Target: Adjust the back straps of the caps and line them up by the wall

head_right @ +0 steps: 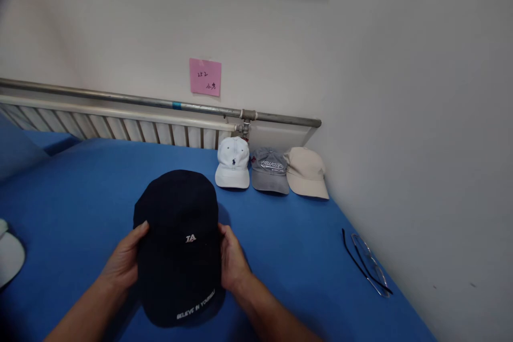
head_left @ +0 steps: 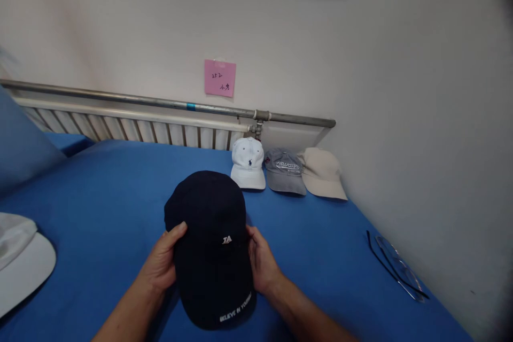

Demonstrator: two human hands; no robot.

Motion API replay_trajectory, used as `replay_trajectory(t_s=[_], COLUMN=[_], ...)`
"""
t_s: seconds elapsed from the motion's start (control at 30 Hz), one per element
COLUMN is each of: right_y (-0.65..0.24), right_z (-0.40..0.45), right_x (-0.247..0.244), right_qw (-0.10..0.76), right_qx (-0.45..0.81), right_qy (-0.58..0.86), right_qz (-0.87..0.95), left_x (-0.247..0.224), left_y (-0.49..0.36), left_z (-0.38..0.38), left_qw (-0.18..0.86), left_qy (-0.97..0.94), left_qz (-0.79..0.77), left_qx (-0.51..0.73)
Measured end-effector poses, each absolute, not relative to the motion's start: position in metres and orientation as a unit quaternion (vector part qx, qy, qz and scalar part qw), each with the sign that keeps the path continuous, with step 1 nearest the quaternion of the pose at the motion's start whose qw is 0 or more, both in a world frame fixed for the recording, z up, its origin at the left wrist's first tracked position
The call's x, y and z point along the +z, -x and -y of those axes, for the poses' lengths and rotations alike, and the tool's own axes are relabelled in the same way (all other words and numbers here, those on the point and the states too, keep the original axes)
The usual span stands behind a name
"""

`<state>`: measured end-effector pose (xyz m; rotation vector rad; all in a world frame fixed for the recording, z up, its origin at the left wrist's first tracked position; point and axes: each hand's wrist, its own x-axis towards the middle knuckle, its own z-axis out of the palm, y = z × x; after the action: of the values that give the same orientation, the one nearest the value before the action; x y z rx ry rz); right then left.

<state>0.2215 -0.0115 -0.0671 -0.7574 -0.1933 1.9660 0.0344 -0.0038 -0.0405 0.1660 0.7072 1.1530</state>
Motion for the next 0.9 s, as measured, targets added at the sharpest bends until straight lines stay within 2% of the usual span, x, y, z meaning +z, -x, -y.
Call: replay_trajectory(t_s=[0.13, 0.43, 0.73, 0.9], right_y=[-0.221, -0.220, -0.221, -0.219], right_z=[0.011, 0.012, 0.012, 0.012], right_x=[-0.069, -0.073, -0.075, -0.074], right_qw=[0.494, 0.505, 0.471, 0.480], right_qx=[0.812, 0.788, 0.800, 0.793], right_qy=[0.299, 0.347, 0.363, 0.366], right_qz=[0.081, 0.066, 0.082, 0.080], left_x=[-0.035, -0.039, -0.017, -0.015], left_y=[-0.036, -0.027, -0.034, -0.036], left_z=[0.004, 0.000, 0.004, 0.007], left_qw=[0.778, 0.803, 0.739, 0.714], left_qy=[-0.038, -0.014, 0.002, -0.027], left_qz=[-0.348, -0.272, -0.383, -0.419], left_qx=[0.521, 0.530, 0.554, 0.561])
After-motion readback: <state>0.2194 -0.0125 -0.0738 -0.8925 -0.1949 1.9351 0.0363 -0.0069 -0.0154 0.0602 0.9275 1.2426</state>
